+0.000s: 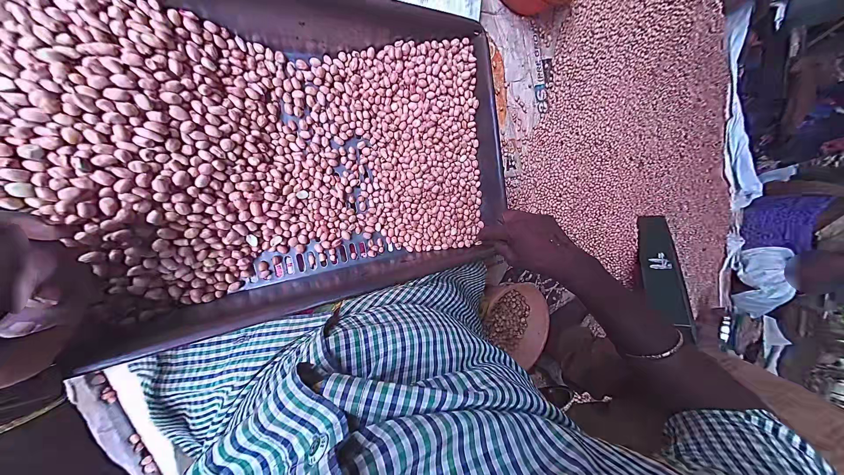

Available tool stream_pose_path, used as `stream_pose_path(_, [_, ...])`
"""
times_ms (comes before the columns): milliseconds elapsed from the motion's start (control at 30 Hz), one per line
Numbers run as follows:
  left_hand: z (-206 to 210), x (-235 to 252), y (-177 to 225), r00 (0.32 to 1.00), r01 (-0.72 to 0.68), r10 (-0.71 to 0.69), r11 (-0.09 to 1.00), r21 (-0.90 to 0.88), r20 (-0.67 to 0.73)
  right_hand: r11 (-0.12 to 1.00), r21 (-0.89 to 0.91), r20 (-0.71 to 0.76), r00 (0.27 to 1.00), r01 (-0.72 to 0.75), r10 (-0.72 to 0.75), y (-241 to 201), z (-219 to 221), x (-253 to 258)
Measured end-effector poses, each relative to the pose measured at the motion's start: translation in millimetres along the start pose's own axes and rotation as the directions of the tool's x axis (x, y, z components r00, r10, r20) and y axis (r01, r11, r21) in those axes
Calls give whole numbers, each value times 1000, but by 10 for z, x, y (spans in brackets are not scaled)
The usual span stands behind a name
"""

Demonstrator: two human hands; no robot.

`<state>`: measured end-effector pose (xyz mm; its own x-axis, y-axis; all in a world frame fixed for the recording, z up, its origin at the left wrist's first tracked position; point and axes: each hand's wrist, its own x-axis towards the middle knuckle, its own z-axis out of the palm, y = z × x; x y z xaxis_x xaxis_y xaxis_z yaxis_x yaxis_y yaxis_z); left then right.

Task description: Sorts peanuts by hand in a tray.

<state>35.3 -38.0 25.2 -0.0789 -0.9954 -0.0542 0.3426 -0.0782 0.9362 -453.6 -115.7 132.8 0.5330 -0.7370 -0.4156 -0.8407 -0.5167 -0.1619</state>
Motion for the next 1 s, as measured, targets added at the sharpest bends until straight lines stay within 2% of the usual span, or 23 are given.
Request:
stream_pose_path(67, [-4,5,-27,999,-26,25,997,-71,-21,999,-34,6,999,36,-35,-2,4,22])
stream_pose_path(133, [2,24,-53,998,-48,40,988,-147,-55,1000,24,7,1000,5,-5,-12,-59,41])
stream_pose_path(233, [-17,-1,-60,997,-32,12,965,-260,-76,955,282,-140,980,-96,140,-110,-288,117])
stream_pose_path(300, [-22,-3,-26,994,36,-64,955,-295,-83,866,489,-194,955,-106,226,-279,-359,270])
stream_pose_path(333, [-16,3,-3,992,70,-97,953,-293,-81,817,575,-230,952,-35,203,-424,-381,375])
stream_pose_path(400, [-5,-7,43,987,143,-156,955,-262,-31,723,646,-398,916,244,46,-901,-382,655])
stream_pose_path(467, [11,-41,40,976,220,-215,947,-233,48,590,590,-610,783,551,-121,-1561,-293,981])
stream_pose_path(500, [46,-47,44,966,258,-247,936,-241,74,522,543,-665,717,658,-212,-1869,-228,1133])
stream_pose_path(567, [263,-28,152,948,311,-319,916,-253,13,459,495,-639,667,738,-383,-2158,-112,1340])
stream_pose_path(600, [351,-23,219,937,332,-348,913,-236,-32,468,492,-636,671,733,-382,-2115,-87,1384])
stream_pose_path(667, [403,-34,277,935,317,-342,925,-210,-97,550,488,-663,697,678,-272,-1702,-114,1380])
stream_pose_path(733, [379,-50,252,962,205,-244,942,-267,-122,558,555,-636,747,618,-195,-1156,-107,1342])
stream_pose_path(800, [343,-28,240,981,86,-136,943,-322,-139,529,560,-610,750,637,-258,-809,26,1421])
stream_pose_path(867, [337,9,251,985,25,-88,925,-378,-151,484,528,-569,713,698,-409,-809,95,1558])
stream_pose_path(933, [355,8,262,982,12,-82,924,-382,-168,378,534,-537,649,756,-539,-1123,73,1855])
stream_pose_path(967, [352,0,267,983,16,-79,935,-355,-163,317,518,-534,590,794,-605,-1270,88,2056])
stream_pose_path(1000, [345,-8,269,986,24,-76,946,-323,-150,252,462,-553,498,851,-668,-1367,153,2278])
